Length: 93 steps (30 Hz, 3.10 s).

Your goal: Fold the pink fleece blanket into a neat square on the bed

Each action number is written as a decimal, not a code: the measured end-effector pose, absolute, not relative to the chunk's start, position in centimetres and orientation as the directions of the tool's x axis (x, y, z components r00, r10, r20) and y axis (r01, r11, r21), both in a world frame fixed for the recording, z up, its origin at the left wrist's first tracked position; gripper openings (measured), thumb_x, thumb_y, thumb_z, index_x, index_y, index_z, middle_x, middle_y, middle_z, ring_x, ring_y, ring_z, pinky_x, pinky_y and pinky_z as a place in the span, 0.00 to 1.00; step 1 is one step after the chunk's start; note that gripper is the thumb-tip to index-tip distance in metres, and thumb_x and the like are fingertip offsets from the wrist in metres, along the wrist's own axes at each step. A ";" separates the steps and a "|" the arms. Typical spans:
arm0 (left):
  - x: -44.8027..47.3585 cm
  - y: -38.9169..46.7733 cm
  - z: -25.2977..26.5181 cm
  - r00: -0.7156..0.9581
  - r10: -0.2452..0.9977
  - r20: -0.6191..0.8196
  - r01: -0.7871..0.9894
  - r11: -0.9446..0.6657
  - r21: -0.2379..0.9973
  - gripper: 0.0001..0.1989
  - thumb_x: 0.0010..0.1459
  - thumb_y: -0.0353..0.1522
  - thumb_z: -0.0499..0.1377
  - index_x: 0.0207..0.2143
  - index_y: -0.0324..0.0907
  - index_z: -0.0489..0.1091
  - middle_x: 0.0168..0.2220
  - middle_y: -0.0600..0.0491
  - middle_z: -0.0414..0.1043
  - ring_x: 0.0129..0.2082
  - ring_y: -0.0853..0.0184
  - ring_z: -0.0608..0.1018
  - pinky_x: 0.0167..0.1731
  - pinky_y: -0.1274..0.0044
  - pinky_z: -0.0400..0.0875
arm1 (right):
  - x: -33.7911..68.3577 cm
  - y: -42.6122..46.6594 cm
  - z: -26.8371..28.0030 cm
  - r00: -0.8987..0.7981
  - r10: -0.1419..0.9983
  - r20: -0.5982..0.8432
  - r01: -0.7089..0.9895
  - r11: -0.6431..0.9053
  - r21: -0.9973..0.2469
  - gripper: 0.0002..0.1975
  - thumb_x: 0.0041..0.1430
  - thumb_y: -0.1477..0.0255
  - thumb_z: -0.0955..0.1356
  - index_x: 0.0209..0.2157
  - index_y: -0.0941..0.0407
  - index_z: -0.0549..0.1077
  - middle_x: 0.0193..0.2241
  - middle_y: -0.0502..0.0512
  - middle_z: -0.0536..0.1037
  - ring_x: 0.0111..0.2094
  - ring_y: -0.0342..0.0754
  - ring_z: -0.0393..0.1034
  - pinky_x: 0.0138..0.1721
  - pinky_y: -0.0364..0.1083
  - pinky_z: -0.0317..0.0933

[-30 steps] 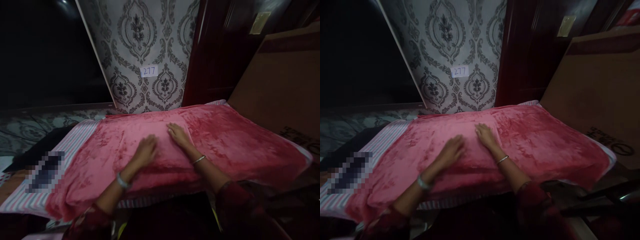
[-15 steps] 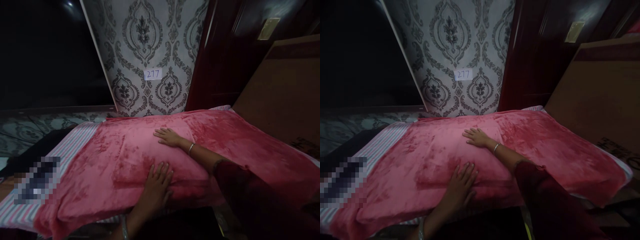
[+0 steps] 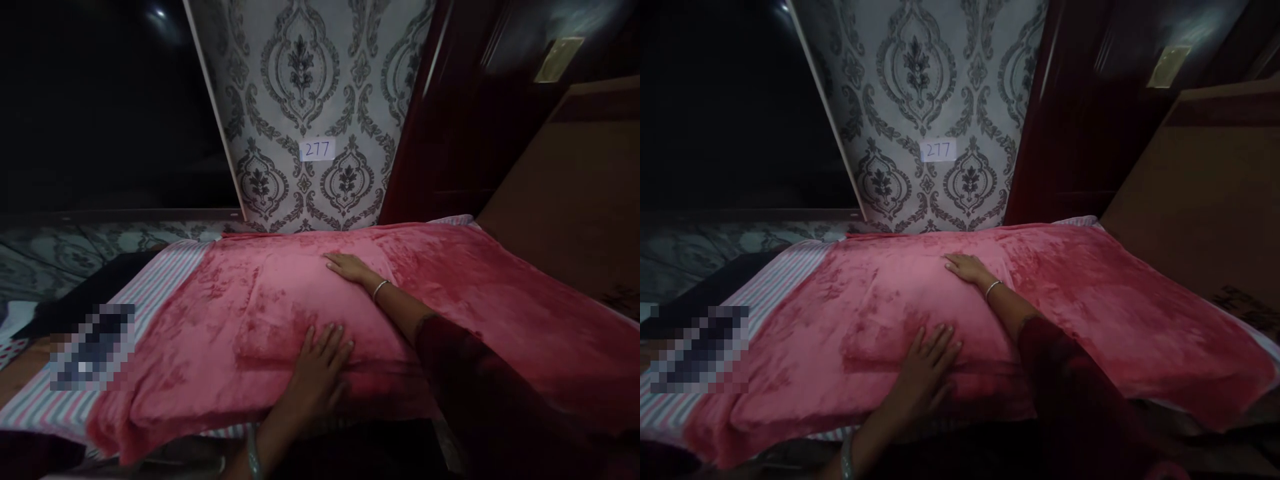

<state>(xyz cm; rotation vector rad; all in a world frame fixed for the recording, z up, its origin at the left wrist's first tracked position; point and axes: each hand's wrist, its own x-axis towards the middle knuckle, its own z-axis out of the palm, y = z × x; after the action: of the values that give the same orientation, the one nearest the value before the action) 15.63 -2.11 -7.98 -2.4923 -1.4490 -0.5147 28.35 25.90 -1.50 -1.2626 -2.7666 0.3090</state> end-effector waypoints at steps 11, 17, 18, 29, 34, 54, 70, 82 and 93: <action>12.5 -4.5 -9.0 0.184 0.820 0.542 0.981 -0.187 -0.051 0.36 0.59 0.33 0.59 0.70 0.49 0.58 0.72 0.42 0.52 0.72 0.47 0.53 0.68 0.50 0.42 | 23.0 16.3 -1.4 -0.996 0.079 0.052 0.072 0.990 -0.123 0.28 0.74 0.58 0.58 0.71 0.47 0.55 0.73 0.54 0.49 0.73 0.55 0.39 0.70 0.65 0.36; 12.7 -4.5 -10.2 0.177 0.811 0.558 0.980 -0.201 -0.019 0.35 0.59 0.34 0.59 0.69 0.51 0.58 0.72 0.45 0.52 0.73 0.48 0.49 0.68 0.50 0.42 | 20.9 22.3 -1.7 -0.938 0.347 0.011 0.344 0.932 -0.111 0.30 0.73 0.55 0.57 0.72 0.45 0.51 0.74 0.53 0.44 0.74 0.59 0.36 0.69 0.67 0.36; 12.7 -4.6 -10.0 0.179 0.813 0.554 0.979 -0.203 -0.018 0.35 0.59 0.34 0.59 0.69 0.51 0.59 0.72 0.45 0.52 0.73 0.48 0.49 0.68 0.50 0.43 | 20.5 23.5 -1.8 -0.914 0.407 -0.001 0.403 0.905 -0.133 0.30 0.73 0.55 0.57 0.73 0.45 0.50 0.74 0.53 0.44 0.73 0.59 0.39 0.69 0.66 0.38; 12.8 -4.6 -9.8 0.182 0.792 0.583 0.975 -0.222 -0.003 0.31 0.62 0.45 0.60 0.66 0.48 0.64 0.70 0.42 0.58 0.72 0.48 0.52 0.69 0.52 0.38 | 19.0 27.0 -3.1 -0.730 0.676 -0.102 0.671 0.679 -0.297 0.30 0.74 0.53 0.50 0.72 0.45 0.53 0.72 0.48 0.52 0.73 0.56 0.44 0.71 0.59 0.41; 12.6 -4.6 -9.4 0.190 0.762 0.620 0.970 -0.243 0.002 0.30 0.62 0.46 0.60 0.64 0.47 0.66 0.68 0.43 0.60 0.71 0.49 0.57 0.69 0.54 0.38 | 18.8 25.1 -0.9 -0.701 0.711 -0.046 0.703 0.680 -0.210 0.31 0.75 0.55 0.53 0.73 0.49 0.48 0.74 0.56 0.44 0.74 0.60 0.38 0.69 0.67 0.39; 8.6 -5.6 -10.6 -0.047 0.814 0.579 0.998 0.013 0.064 0.29 0.60 0.40 0.62 0.64 0.52 0.68 0.70 0.41 0.56 0.70 0.43 0.55 0.63 0.50 0.52 | 12.3 24.1 -2.3 -0.906 0.417 -0.078 0.424 0.882 -0.205 0.31 0.73 0.54 0.55 0.73 0.47 0.51 0.73 0.55 0.47 0.73 0.56 0.42 0.68 0.67 0.42; 8.1 -5.1 -9.5 -0.045 0.834 0.551 0.999 0.029 0.037 0.24 0.64 0.33 0.56 0.62 0.48 0.70 0.68 0.39 0.60 0.70 0.43 0.58 0.59 0.51 0.62 | 19.0 18.6 1.2 -0.878 0.462 0.123 0.420 0.868 -0.264 0.29 0.74 0.57 0.57 0.72 0.48 0.54 0.73 0.58 0.47 0.73 0.56 0.41 0.69 0.65 0.39; 10.0 3.0 0.0 0.482 0.813 0.326 0.805 -0.558 0.202 0.25 0.71 0.36 0.43 0.65 0.47 0.66 0.65 0.48 0.67 0.65 0.62 0.68 0.66 0.62 0.61 | 36.4 10.3 -3.4 -0.881 0.451 0.142 0.429 0.889 -0.163 0.31 0.73 0.54 0.60 0.71 0.49 0.55 0.72 0.58 0.52 0.73 0.58 0.39 0.69 0.68 0.34; 18.2 21.3 -0.1 0.871 0.475 -0.129 0.491 -0.828 0.270 0.32 0.68 0.51 0.47 0.71 0.52 0.54 0.74 0.47 0.47 0.74 0.53 0.45 0.67 0.46 0.30 | 36.1 10.0 -4.3 -0.838 0.483 0.255 0.423 0.869 -0.257 0.29 0.72 0.52 0.59 0.70 0.46 0.58 0.72 0.53 0.53 0.72 0.55 0.44 0.71 0.64 0.33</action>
<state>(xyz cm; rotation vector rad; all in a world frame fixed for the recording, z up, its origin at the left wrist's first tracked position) 18.17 21.35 -0.14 -3.3245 -0.8795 0.0976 36.07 9.97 -4.31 -0.6801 -2.7292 0.2731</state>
